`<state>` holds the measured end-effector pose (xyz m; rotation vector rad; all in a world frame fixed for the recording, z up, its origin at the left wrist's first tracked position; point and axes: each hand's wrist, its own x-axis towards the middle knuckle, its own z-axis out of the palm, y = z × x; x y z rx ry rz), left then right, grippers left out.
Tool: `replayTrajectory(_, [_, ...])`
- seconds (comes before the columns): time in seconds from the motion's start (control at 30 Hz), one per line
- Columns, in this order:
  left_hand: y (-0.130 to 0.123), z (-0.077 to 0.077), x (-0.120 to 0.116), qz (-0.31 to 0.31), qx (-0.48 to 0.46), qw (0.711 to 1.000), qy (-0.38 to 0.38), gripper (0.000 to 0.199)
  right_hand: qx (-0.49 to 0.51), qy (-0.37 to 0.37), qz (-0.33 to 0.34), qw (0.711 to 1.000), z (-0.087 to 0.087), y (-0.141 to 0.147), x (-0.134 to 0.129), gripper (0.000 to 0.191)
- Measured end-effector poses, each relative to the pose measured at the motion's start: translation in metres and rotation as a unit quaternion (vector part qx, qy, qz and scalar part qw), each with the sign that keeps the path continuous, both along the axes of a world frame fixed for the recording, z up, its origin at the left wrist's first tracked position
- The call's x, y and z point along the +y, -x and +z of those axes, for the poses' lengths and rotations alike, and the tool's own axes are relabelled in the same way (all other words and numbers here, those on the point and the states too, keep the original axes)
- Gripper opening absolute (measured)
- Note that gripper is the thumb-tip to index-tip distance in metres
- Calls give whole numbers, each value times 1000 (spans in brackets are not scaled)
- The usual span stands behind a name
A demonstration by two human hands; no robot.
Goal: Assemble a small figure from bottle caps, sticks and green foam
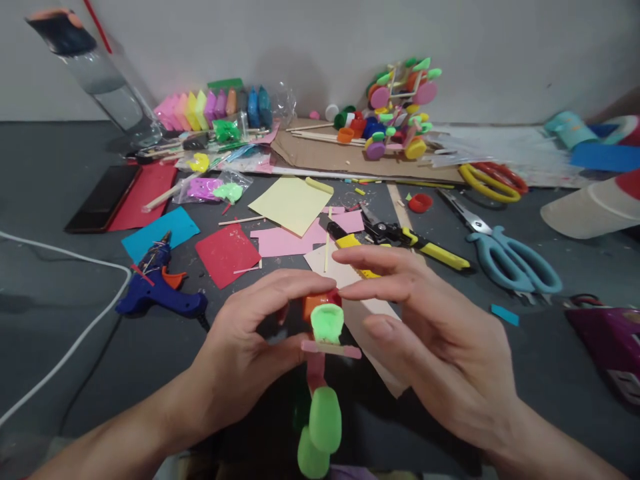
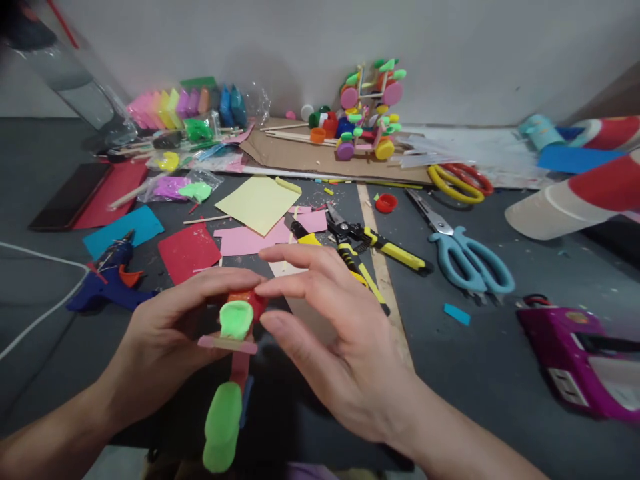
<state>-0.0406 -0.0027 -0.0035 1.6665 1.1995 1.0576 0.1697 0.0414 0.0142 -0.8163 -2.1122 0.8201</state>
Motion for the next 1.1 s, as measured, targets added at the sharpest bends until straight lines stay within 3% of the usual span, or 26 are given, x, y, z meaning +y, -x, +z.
replayTrajectory(0.13, [-2, -3, -1, -13, 37, 999, -31, 46, 7, -2, -32, 999, 1, 4, -2, 5])
replayTrajectory(0.43, [-3, -3, -1, -4, 60, 997, -41, 40, -19, -65, -28, 997, 4, 3, -5, 10])
replayTrajectory(0.9, [-3, -2, 0, -20, 63, 997, -48, 43, 38, 67, -34, 996, 3, 4, 0, 5])
replayTrajectory(1.1, [-3, -1, 1, -22, 61, 997, -32, 38, 39, 74, -28, 996, 4, 3, 1, 7])
